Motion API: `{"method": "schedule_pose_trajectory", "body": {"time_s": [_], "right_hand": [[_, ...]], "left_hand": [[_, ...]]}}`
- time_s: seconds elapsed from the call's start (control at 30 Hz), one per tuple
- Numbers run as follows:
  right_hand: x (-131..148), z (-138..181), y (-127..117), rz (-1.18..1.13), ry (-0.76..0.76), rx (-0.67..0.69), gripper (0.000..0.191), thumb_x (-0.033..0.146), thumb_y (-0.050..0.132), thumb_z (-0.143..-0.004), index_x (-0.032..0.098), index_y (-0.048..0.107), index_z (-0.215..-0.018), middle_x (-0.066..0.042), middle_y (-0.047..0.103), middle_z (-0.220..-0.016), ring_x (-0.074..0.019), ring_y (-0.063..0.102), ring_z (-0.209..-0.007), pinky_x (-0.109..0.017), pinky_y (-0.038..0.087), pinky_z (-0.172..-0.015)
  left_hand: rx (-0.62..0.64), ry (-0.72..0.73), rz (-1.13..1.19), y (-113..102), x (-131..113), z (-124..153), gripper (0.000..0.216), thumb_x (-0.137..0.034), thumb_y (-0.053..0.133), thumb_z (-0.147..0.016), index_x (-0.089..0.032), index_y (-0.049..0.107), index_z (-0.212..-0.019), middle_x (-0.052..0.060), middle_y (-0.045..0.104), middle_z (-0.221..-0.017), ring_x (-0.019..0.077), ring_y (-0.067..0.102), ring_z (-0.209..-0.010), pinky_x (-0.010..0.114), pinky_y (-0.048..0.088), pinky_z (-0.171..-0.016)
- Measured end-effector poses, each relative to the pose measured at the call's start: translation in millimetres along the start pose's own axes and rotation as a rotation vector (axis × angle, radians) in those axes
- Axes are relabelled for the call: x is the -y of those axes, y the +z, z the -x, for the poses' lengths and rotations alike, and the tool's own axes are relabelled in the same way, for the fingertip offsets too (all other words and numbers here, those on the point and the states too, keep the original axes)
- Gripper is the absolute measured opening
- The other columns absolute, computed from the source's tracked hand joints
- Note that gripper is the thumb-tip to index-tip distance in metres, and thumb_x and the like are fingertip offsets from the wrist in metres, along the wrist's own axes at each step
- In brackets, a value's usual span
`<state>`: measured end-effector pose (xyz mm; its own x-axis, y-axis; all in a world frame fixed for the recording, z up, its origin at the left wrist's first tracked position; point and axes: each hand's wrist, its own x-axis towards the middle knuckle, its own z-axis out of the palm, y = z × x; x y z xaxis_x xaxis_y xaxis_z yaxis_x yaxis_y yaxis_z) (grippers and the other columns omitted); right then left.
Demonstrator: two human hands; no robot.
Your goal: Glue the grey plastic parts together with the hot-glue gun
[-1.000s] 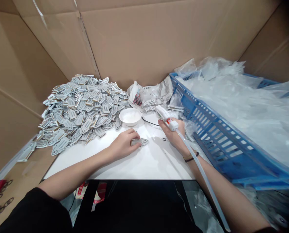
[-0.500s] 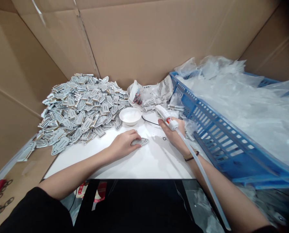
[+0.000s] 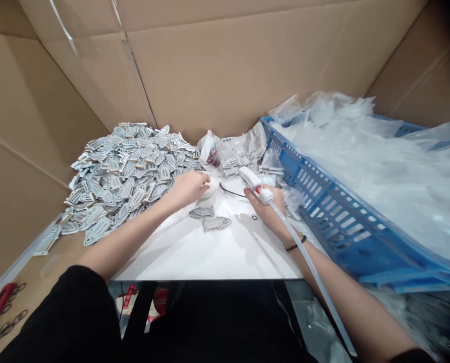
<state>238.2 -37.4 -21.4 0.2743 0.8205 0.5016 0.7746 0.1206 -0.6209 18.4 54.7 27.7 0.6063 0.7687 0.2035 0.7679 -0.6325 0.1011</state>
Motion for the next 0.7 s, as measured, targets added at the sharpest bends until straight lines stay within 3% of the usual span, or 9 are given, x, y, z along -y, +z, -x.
{"method": "schedule_pose_trajectory", "body": {"time_s": [0.07, 0.13, 0.4, 0.6, 0.7], "right_hand": [[0.4, -0.1, -0.4, 0.008, -0.016, -0.004, 0.040, 0.050, 0.050, -0.081, 0.021, 0.041, -0.055, 0.001, 0.047, -0.051, -0.0119, 0.044, -0.047, -0.026, 0.026, -0.050], [0.0, -0.2, 0.0, 0.018, -0.028, -0.012, 0.041, 0.050, 0.049, -0.083, 0.021, 0.042, -0.054, 0.001, 0.047, -0.050, -0.0111, 0.045, -0.047, -0.025, 0.026, -0.049], [0.6, -0.4, 1.8, 0.030, -0.003, -0.009, 0.043, 0.052, 0.048, -0.083, 0.020, 0.046, -0.054, 0.000, 0.049, -0.049, -0.0112, 0.048, -0.047, -0.024, 0.026, -0.049], [2.5, 0.4, -0.3, 0.015, 0.003, 0.019, 0.037, 0.049, 0.051, -0.080, 0.021, 0.045, -0.057, -0.001, 0.053, -0.052, -0.0144, 0.048, -0.049, -0.025, 0.027, -0.050], [2.3, -0.2, 0.1, 0.022, -0.003, 0.023, 0.037, 0.048, 0.051, -0.080, 0.021, 0.044, -0.056, -0.002, 0.053, -0.051, -0.0147, 0.048, -0.048, -0.025, 0.027, -0.049]], "left_hand": [[0.121, -0.037, 0.029, 5.8, 9.9, -19.6, 0.019, -0.031, 0.061, -0.080, -0.019, 0.071, -0.091, 0.006, 0.072, -0.090, 0.0209, 0.063, -0.084, 0.024, 0.038, -0.065], [0.163, -0.042, 0.101, 13.0, 15.9, -32.9, 0.017, -0.032, 0.065, -0.074, -0.018, 0.071, -0.083, 0.004, 0.071, -0.080, 0.0186, 0.062, -0.074, 0.023, 0.038, -0.061], [0.065, -0.040, 0.304, 15.8, 21.7, -35.4, 0.011, -0.024, 0.061, -0.070, -0.016, 0.069, -0.070, 0.001, 0.067, -0.067, 0.0144, 0.058, -0.064, 0.023, 0.039, -0.060], [0.021, 0.002, 0.339, 25.7, 18.3, -35.6, 0.024, -0.023, 0.063, -0.070, -0.015, 0.069, -0.092, 0.001, 0.070, -0.080, 0.0136, 0.060, -0.067, 0.023, 0.043, -0.067], [0.000, 0.016, 0.357, 30.3, 17.0, -37.7, 0.021, -0.022, 0.062, -0.072, -0.016, 0.071, -0.089, 0.001, 0.069, -0.076, 0.0146, 0.061, -0.068, 0.023, 0.044, -0.069]]}}
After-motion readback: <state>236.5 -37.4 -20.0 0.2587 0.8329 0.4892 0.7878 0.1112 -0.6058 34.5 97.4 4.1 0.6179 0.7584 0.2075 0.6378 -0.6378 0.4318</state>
